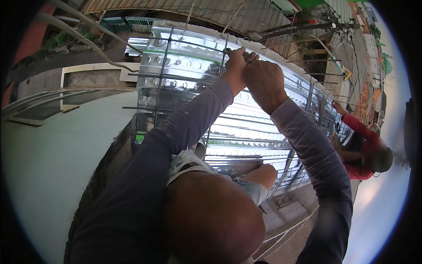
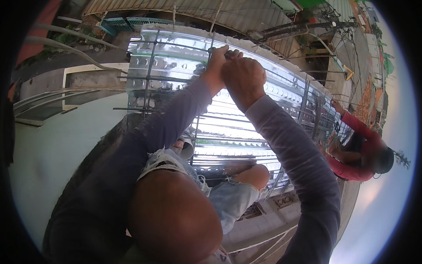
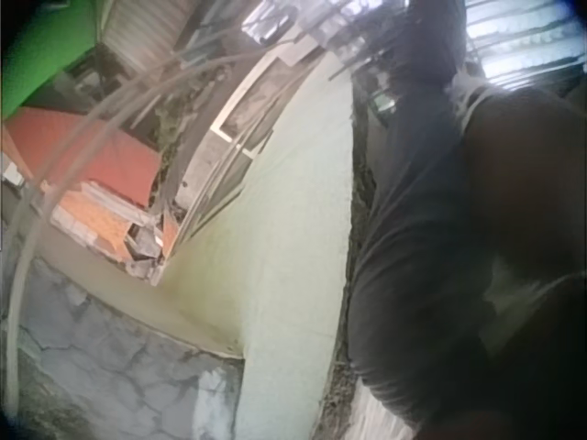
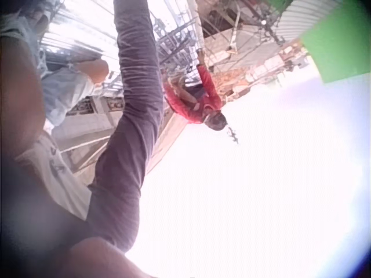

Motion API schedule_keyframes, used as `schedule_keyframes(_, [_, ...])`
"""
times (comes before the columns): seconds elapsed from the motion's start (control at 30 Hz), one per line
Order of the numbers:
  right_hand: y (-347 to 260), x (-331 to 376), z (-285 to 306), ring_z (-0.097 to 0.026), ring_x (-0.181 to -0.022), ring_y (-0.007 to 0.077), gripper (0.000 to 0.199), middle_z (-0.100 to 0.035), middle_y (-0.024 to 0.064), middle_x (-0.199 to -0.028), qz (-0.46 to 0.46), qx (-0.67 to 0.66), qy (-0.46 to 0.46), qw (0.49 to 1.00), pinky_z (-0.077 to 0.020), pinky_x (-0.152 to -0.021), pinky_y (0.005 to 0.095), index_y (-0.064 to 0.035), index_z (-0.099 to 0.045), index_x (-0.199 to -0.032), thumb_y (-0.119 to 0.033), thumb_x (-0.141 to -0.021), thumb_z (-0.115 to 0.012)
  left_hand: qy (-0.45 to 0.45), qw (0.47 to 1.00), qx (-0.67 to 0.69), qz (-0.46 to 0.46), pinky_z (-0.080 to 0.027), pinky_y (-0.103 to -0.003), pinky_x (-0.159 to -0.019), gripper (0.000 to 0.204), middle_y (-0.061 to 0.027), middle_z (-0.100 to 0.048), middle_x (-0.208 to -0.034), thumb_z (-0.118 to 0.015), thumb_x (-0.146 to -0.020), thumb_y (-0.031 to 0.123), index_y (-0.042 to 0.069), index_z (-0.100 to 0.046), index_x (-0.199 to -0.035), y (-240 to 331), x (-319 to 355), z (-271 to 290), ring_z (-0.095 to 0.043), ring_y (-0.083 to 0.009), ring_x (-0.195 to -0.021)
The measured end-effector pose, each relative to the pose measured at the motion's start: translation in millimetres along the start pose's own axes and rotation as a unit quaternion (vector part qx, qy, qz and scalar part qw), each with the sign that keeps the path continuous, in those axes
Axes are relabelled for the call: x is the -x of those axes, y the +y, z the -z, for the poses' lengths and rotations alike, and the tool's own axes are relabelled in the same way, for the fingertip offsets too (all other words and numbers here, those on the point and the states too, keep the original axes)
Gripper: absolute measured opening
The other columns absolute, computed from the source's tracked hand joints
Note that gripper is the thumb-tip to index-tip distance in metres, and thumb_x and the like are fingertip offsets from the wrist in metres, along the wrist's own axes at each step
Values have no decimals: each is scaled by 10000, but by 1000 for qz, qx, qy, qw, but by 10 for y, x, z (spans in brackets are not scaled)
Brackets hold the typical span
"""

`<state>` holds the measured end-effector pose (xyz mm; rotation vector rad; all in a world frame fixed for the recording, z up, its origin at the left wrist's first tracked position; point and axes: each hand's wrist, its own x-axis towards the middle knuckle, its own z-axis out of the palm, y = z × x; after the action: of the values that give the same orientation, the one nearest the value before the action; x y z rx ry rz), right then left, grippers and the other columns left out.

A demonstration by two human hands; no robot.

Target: The person uses pliers to twist and secure wire ties at the intersections of a metal grid structure. They repeatedly position the wires and twist them to fasten the grid components together.

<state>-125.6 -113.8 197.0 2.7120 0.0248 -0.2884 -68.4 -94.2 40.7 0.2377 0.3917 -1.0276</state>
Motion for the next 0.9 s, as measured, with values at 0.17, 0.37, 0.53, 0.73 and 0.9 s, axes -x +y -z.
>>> schedule_keyframes(0.17, [439, -338, 302, -642, -473, 245, 350, -666, 166, -658, -182, -384, -350, 835, -516, -414, 415, 151, -666, -847, -187, -849, -757, 49, 997, -45, 29, -491, -448, -1001, 595, -104, -673, -1140, -672, -973, 640, 71, -594, -1127, -101, 429, -151, -637, -245, -1133])
schedule_keyframes(0.37, [696, -272, 100, -676, -506, 241, 313, -693, 182, -681, -171, -354, -360, 846, -514, -415, 395, 138, -697, -883, -149, -822, -805, 31, 992, -102, 67, -463, -359, -983, 635, -53, -646, -1139, -772, -899, 661, 110, -555, -1128, -144, 479, -113, -600, -185, -1113])
schedule_keyframes(0.53, [783, -348, 169, -674, -466, 224, 193, -676, 157, -602, -183, -491, -382, 762, -545, -411, 343, 95, -729, -825, -87, -777, -774, -70, 993, 79, 45, -559, -346, -807, 497, -46, -707, -1012, -749, -966, 555, 78, -657, -1073, -94, 324, -206, -677, -176, -953])
schedule_keyframes(0.73, [297, -44, 240, -746, -718, 201, 137, -706, 114, -732, -25, -15, -122, 992, -576, -576, 412, -51, -752, -939, -130, -827, -753, 31, 999, 22, 23, -545, -375, -809, 277, -17, -681, -913, -656, -1011, 391, 144, -607, -897, -196, 0, -63, -643, -188, -807])
schedule_keyframes(0.9, [169, 0, -136, -701, -635, 163, 52, -661, 60, -673, 39, 90, 33, 995, -506, -517, 365, -134, -746, -916, -178, -932, -722, 72, 996, -39, 46, -488, -344, -834, 341, 11, -637, -900, -656, -999, 487, 148, -635, -1027, -112, -13, 61, -611, -161, -867])
